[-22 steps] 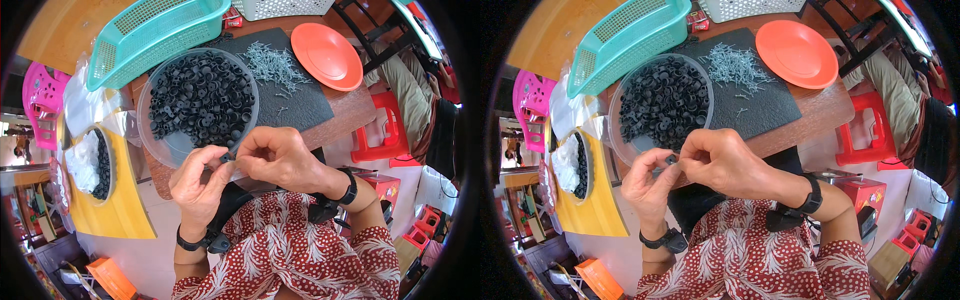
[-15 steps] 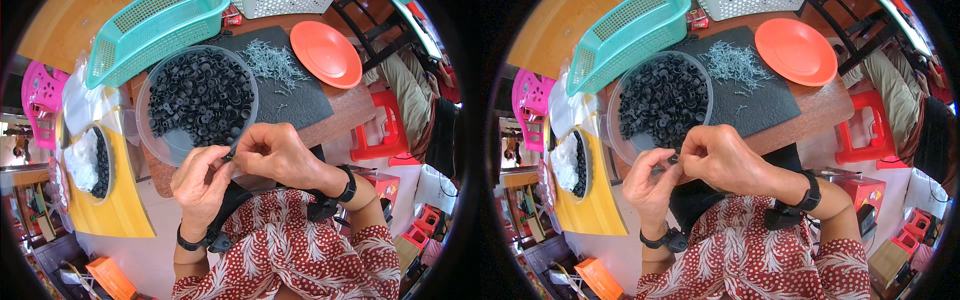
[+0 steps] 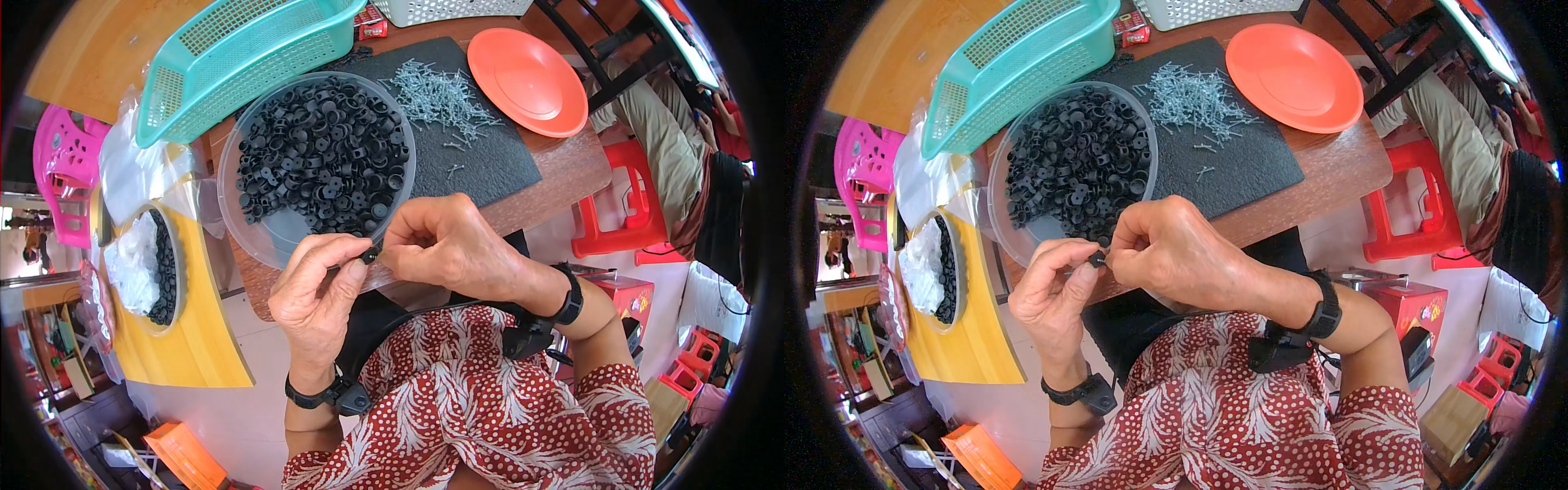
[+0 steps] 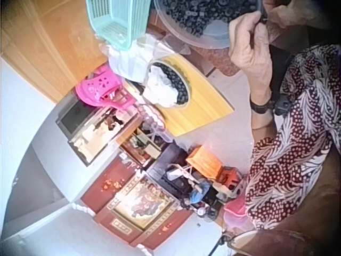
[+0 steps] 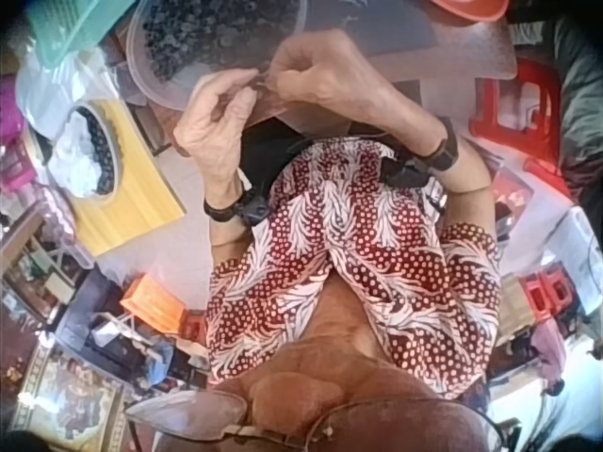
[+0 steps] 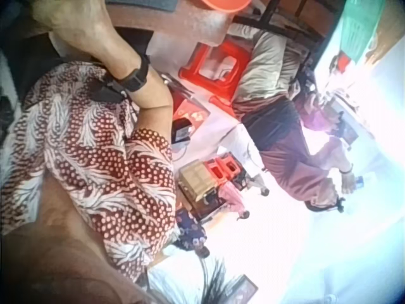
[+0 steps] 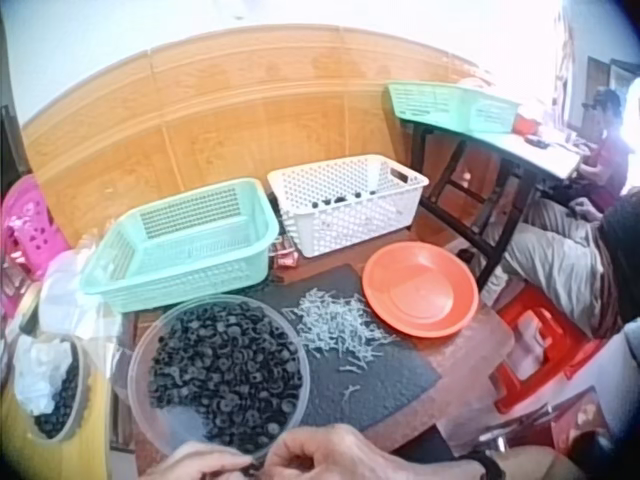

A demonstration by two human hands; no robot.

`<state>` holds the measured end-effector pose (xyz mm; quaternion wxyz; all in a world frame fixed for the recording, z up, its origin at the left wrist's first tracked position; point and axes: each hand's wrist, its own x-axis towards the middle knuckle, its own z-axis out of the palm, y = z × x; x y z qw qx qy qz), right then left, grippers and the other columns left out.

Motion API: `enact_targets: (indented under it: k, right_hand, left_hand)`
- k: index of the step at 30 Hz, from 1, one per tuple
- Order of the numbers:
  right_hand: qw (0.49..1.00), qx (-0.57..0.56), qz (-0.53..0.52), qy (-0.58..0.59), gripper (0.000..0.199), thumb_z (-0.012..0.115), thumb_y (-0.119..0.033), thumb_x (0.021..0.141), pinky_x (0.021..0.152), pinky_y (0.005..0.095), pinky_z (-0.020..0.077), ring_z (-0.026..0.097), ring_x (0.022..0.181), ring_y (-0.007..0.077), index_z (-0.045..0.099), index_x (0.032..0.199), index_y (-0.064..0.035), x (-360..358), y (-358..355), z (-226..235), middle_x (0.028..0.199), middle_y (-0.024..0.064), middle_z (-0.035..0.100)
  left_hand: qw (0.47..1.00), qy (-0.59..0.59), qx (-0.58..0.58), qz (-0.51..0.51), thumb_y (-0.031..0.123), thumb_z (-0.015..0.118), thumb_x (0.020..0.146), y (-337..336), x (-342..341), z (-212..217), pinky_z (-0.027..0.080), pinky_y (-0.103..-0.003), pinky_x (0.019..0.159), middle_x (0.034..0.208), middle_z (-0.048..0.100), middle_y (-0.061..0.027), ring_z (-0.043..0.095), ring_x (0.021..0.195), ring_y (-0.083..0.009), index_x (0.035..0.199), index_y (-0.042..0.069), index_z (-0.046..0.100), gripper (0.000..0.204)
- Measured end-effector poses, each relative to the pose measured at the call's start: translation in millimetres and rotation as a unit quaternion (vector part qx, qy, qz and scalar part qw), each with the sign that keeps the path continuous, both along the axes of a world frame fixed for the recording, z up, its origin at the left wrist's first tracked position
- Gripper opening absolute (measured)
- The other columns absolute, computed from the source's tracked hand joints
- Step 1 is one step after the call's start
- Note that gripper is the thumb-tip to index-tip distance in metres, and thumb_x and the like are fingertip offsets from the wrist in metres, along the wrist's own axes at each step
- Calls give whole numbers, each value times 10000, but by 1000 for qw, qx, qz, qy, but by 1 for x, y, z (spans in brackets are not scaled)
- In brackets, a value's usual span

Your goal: Assembling small black plastic components by hand in a factory environment.

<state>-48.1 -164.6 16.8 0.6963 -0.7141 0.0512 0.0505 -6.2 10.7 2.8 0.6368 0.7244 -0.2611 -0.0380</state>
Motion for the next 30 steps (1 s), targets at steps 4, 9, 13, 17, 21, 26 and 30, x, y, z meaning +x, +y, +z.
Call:
enact_targets:
  k: [4, 9, 13, 17, 21, 26, 30]
  right_hand:
    - [1000, 0, 4, 27, 191, 600, -96, 725, 533, 292, 460, 546, 587, 105, 595, 731, 95, 2, -1, 4, 607, 131, 591]
    - [998, 23, 4, 57, 195, 599, -100, 729, 543, 284, 466, 559, 600, 107, 605, 731, 95, 3, -1, 2, 623, 126, 609]
    - [997, 48, 0, 60, 188, 599, -101, 733, 541, 276, 464, 561, 604, 103, 610, 719, 86, 4, 0, 0, 632, 114, 617]
    - [996, 56, 0, 63, 181, 600, -98, 732, 539, 273, 462, 557, 602, 98, 610, 717, 83, 4, 0, -2, 630, 108, 615]
    - [997, 49, 3, 63, 175, 599, -94, 731, 538, 276, 463, 555, 599, 97, 612, 723, 81, 4, 0, -2, 631, 106, 616]
    - [1000, -13, -26, -2, 159, 601, -90, 746, 531, 287, 461, 587, 579, 149, 589, 745, 68, 2, 5, 3, 619, 142, 603]
    - [991, -91, -66, -66, 125, 626, -66, 729, 523, 321, 462, 597, 565, 250, 558, 718, 38, 0, 14, 3, 609, 152, 575]
  left_hand:
    - [998, -46, 42, 0, -18, 638, 805, -1, 0, 3, 467, -234, 686, 898, 618, -111, 586, 787, -154, 932, -36, 645, 129]
    - [999, -40, 21, -10, -10, 623, 822, -4, 0, -1, 472, -243, 707, 903, 619, -114, 589, 810, -165, 942, -40, 629, 124]
    - [1000, 13, -6, -8, -11, 616, 826, -2, 0, -2, 472, -250, 731, 914, 618, -121, 589, 835, -179, 948, -45, 623, 127]
    - [1000, -4, 4, -10, -5, 624, 820, -1, 2, -4, 468, -256, 740, 909, 616, -120, 589, 833, -184, 940, -41, 628, 125]
    - [1000, 8, 9, 0, 2, 628, 818, -1, 1, -3, 464, -253, 726, 904, 614, -117, 587, 825, -185, 938, -40, 631, 127]
    - [997, 70, 13, -1, 52, 623, 844, 3, 1, -5, 467, -209, 664, 893, 576, -70, 563, 729, -110, 957, -62, 606, 162]
    - [983, 172, -57, 18, 70, 640, 840, -2, -3, 3, 450, -200, 643, 848, 590, -57, 558, 699, -103, 961, -64, 606, 184]
